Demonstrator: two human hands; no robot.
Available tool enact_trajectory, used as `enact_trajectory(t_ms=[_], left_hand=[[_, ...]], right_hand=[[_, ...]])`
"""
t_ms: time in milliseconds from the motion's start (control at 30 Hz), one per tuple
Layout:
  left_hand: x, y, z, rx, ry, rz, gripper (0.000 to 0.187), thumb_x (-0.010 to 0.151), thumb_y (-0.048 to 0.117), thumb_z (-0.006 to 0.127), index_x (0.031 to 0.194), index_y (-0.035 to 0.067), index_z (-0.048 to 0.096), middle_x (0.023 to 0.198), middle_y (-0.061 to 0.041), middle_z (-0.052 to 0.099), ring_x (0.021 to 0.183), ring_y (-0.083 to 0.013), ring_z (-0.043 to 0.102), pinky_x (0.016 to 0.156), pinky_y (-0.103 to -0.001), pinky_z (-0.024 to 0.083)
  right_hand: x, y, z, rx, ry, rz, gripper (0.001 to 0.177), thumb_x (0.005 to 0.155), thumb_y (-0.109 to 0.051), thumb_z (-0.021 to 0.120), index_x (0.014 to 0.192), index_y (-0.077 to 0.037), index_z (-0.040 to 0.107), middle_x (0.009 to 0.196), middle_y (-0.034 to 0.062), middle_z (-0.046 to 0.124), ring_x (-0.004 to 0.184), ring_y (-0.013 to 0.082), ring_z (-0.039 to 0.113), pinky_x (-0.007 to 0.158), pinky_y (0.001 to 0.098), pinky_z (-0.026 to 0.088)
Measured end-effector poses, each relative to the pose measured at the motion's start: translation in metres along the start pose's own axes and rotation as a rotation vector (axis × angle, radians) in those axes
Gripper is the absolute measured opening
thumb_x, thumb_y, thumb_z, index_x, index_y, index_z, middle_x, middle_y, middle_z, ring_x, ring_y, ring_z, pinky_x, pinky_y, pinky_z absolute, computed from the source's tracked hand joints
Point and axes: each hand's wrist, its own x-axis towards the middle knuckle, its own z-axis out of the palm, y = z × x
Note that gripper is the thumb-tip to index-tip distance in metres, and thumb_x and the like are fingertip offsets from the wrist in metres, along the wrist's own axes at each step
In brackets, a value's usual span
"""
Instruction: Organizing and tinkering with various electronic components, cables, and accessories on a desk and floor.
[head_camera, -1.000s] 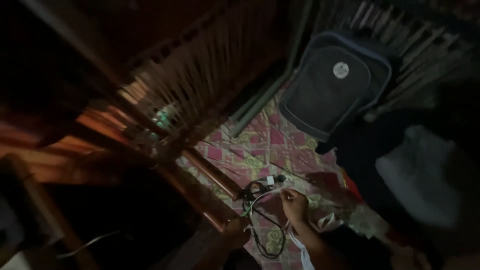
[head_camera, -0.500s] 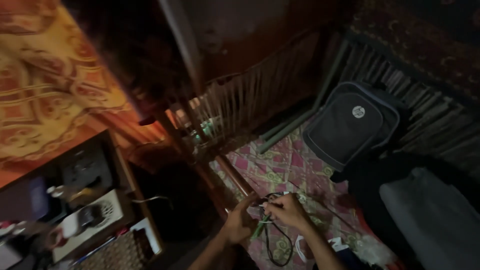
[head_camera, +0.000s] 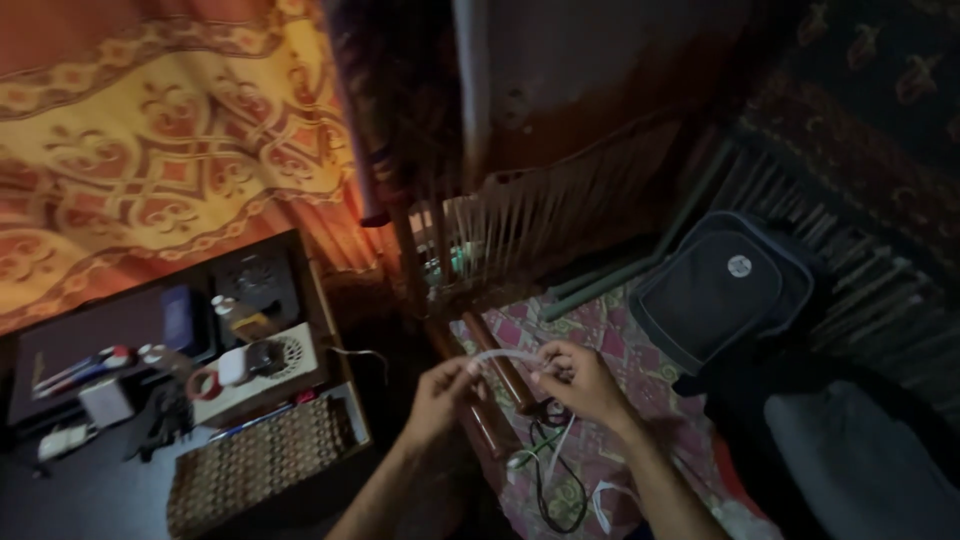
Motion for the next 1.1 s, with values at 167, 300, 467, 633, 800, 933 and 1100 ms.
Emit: enact_trajectory(t_ms=[167, 300, 467, 633, 800, 933, 1100], left_hand=[[-0.022, 0.059, -0.026, -0.400, 0.132, 0.045, 0.025, 0.104, 0.022, 0.058, 0.110, 0.001, 0.070, 0.081, -0.006, 0.067, 0.076, -0.0190, 0.065, 0.072, -0.034, 0.053], [-0.042, 0.073, -0.063, -0.626, 0.212, 0.099, 0.026, 0.106, 0.026, 0.053, 0.117, 0.003, 0.063, 0.086, -0.008, 0.064, 0.084, -0.0248, 0.066, 0.076, -0.040, 0.056], [-0.080, 0.088, -0.115, -0.850, 0.295, 0.168, 0.024, 0.106, 0.029, 0.053, 0.118, 0.010, 0.062, 0.092, -0.005, 0.063, 0.093, -0.0221, 0.064, 0.084, -0.044, 0.054], [-0.126, 0.090, -0.171, -0.934, 0.376, 0.234, 0.024, 0.105, 0.029, 0.054, 0.119, 0.012, 0.064, 0.094, -0.003, 0.064, 0.095, -0.0213, 0.063, 0.093, -0.046, 0.052], [-0.179, 0.089, -0.232, -1.100, 0.528, 0.249, 0.020, 0.105, 0.027, 0.054, 0.117, 0.014, 0.064, 0.098, -0.004, 0.068, 0.097, -0.0209, 0.066, 0.097, -0.047, 0.053], [-0.221, 0.084, -0.280, -1.144, 0.519, 0.361, 0.020, 0.105, 0.027, 0.055, 0.114, 0.013, 0.066, 0.096, -0.006, 0.068, 0.096, -0.0218, 0.068, 0.096, -0.049, 0.054], [-0.268, 0.099, -0.307, -1.288, 0.505, 0.382, 0.020, 0.106, 0.025, 0.053, 0.110, 0.013, 0.068, 0.096, -0.005, 0.068, 0.096, -0.0204, 0.068, 0.098, -0.048, 0.055]], right_hand=[[0.004, -0.026, 0.012, 0.011, 0.020, 0.131, 0.020, 0.092, -0.020, 0.072, 0.102, -0.003, 0.073, 0.077, 0.0044, 0.073, 0.067, 0.0098, 0.068, 0.057, 0.0282, 0.055], [0.007, -0.033, 0.026, 0.023, 0.070, 0.275, 0.022, 0.093, -0.021, 0.071, 0.102, -0.001, 0.075, 0.069, 0.0066, 0.070, 0.058, 0.0118, 0.062, 0.049, 0.0299, 0.047], [0.023, -0.024, 0.054, 0.088, 0.103, 0.141, 0.024, 0.093, -0.019, 0.072, 0.105, 0.001, 0.074, 0.068, 0.0051, 0.071, 0.054, 0.0070, 0.060, 0.047, 0.0265, 0.047], [0.047, -0.083, 0.112, 0.081, 0.104, 0.171, 0.025, 0.092, -0.021, 0.073, 0.105, 0.000, 0.077, 0.060, 0.0061, 0.068, 0.044, 0.0074, 0.054, 0.042, 0.0270, 0.044], [0.077, -0.145, 0.196, 0.211, -0.019, 0.193, 0.024, 0.093, -0.022, 0.070, 0.104, -0.002, 0.079, 0.060, 0.0052, 0.067, 0.042, 0.0085, 0.054, 0.039, 0.0273, 0.044], [0.096, -0.151, 0.277, 0.413, -0.134, 0.222, 0.022, 0.096, -0.019, 0.072, 0.105, 0.001, 0.075, 0.065, 0.0074, 0.067, 0.045, 0.0090, 0.054, 0.041, 0.0254, 0.040], [0.104, -0.220, 0.354, 0.514, -0.546, 0.573, 0.023, 0.097, -0.026, 0.056, 0.105, -0.005, 0.063, 0.106, 0.0144, 0.080, 0.077, 0.0233, 0.080, 0.055, 0.0336, 0.061]])
